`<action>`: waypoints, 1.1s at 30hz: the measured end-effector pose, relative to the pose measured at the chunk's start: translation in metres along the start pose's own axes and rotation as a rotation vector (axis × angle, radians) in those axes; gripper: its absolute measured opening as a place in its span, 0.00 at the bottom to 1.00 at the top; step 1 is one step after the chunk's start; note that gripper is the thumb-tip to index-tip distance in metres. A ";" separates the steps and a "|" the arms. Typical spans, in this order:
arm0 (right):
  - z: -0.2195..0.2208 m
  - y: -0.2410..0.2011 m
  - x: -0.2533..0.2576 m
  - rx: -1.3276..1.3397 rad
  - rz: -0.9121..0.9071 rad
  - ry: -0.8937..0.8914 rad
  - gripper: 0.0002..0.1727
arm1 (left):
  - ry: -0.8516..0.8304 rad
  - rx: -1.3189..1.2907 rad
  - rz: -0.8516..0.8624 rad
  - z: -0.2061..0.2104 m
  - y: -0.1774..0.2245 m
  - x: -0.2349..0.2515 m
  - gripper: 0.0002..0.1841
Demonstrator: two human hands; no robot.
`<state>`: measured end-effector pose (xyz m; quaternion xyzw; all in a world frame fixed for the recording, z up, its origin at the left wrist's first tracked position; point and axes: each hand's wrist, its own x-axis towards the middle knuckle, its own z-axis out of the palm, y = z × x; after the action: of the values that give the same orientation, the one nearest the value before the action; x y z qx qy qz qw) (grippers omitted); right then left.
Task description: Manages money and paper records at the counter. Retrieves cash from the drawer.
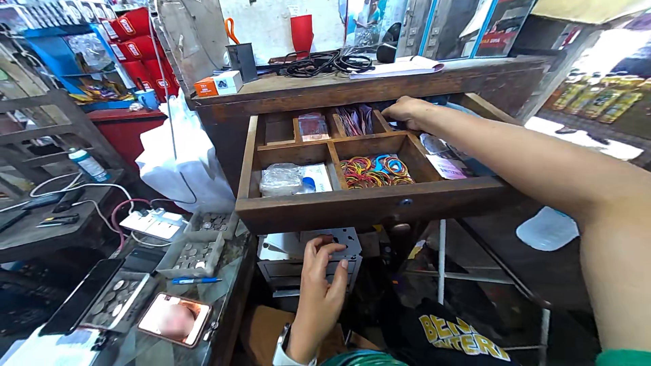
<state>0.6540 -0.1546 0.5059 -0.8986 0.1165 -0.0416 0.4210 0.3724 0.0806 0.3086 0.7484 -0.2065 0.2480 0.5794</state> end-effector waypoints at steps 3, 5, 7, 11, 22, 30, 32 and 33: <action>-0.001 -0.003 -0.001 -0.040 0.006 -0.024 0.23 | 0.003 -0.007 -0.001 -0.001 -0.001 -0.002 0.13; -0.003 -0.004 -0.003 -0.017 0.014 -0.053 0.24 | 0.002 -0.012 -0.003 0.000 -0.001 -0.002 0.13; -0.007 -0.003 -0.001 0.040 0.025 -0.079 0.23 | -0.003 -0.015 0.000 0.000 -0.001 -0.003 0.13; -0.009 -0.007 -0.009 0.085 0.048 -0.067 0.21 | -0.010 -0.009 0.001 -0.001 -0.002 -0.007 0.12; -0.028 -0.002 -0.023 -0.552 -0.312 0.074 0.13 | -0.003 -0.010 -0.002 -0.006 -0.001 -0.014 0.12; -0.056 -0.016 -0.032 -0.649 -0.578 0.107 0.20 | -0.025 -0.004 -0.011 -0.005 -0.001 -0.016 0.12; -0.081 -0.017 -0.042 -0.453 -0.592 0.240 0.21 | -0.028 0.001 -0.015 -0.004 -0.002 -0.017 0.12; -0.089 -0.016 -0.047 -0.385 -0.570 0.293 0.19 | -0.031 0.004 -0.015 -0.004 -0.003 -0.017 0.12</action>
<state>0.5958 -0.1998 0.5765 -0.9423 -0.0736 -0.2624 0.1945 0.3602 0.0853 0.2971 0.7548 -0.2093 0.2326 0.5766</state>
